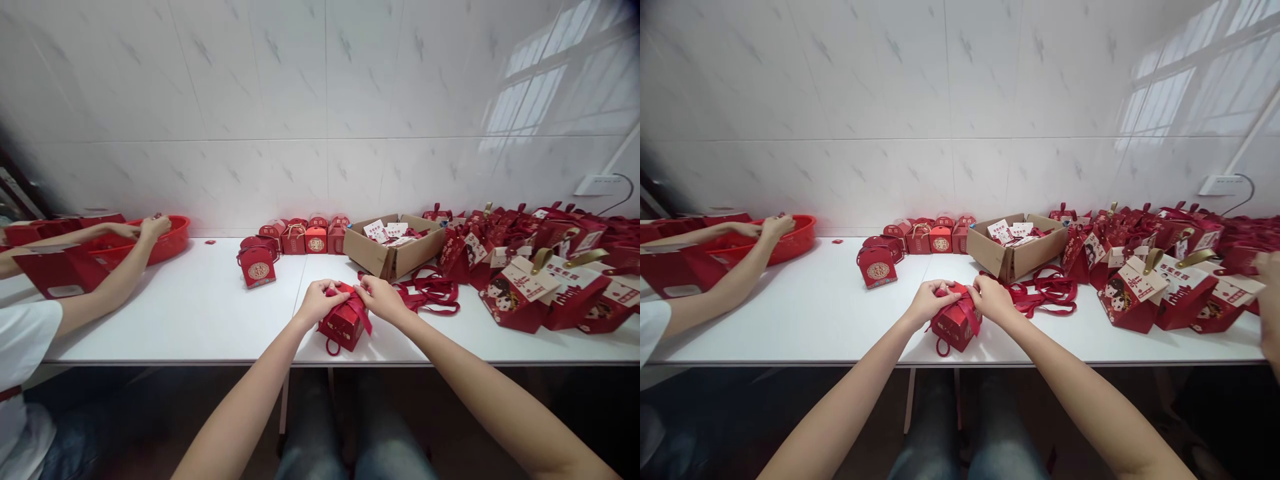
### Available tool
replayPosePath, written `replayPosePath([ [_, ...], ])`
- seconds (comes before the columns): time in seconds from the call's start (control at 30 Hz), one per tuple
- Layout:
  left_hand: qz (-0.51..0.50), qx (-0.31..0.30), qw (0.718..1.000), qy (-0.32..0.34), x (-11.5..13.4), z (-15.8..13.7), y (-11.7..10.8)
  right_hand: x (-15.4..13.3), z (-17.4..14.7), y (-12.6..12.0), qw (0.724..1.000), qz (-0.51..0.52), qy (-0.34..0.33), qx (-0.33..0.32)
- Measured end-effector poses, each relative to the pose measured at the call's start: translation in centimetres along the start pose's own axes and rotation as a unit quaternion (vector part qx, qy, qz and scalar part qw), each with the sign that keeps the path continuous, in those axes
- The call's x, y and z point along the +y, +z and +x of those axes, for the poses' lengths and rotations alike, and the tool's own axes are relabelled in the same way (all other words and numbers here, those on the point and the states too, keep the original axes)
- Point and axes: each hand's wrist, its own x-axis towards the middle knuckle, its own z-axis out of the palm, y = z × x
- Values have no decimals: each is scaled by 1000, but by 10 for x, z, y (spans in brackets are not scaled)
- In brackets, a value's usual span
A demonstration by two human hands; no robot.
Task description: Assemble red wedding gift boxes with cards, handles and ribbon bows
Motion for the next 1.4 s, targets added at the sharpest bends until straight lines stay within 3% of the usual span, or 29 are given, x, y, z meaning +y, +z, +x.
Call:
replayPosePath([
  [0.27, -76, -27, 996, -32, 3, 2, -17, 14, 0, -11, 988, 138, 34, 59],
  [0.4, -97, -51, 992, -55, 3, 2, -22, 2, 1, -15, 987, 151, -41, 45],
  [0.57, -138, -94, 983, -74, 5, 1, -21, -17, 7, -8, 987, 80, -135, -32],
  [0.7, -54, -116, 990, -59, 9, 4, -24, -21, 9, -7, 987, 52, -140, -66],
  [0.83, 21, -92, 994, -52, 13, 10, -28, -19, 6, -8, 981, 23, -183, -59],
  [1.1, 24, -148, 988, -31, 18, 9, -33, -13, 5, 2, 978, 60, -197, -36],
  [1.4, 34, -145, 989, -8, 4, 5, -32, -15, 2, 0, 976, 43, -209, -41],
])
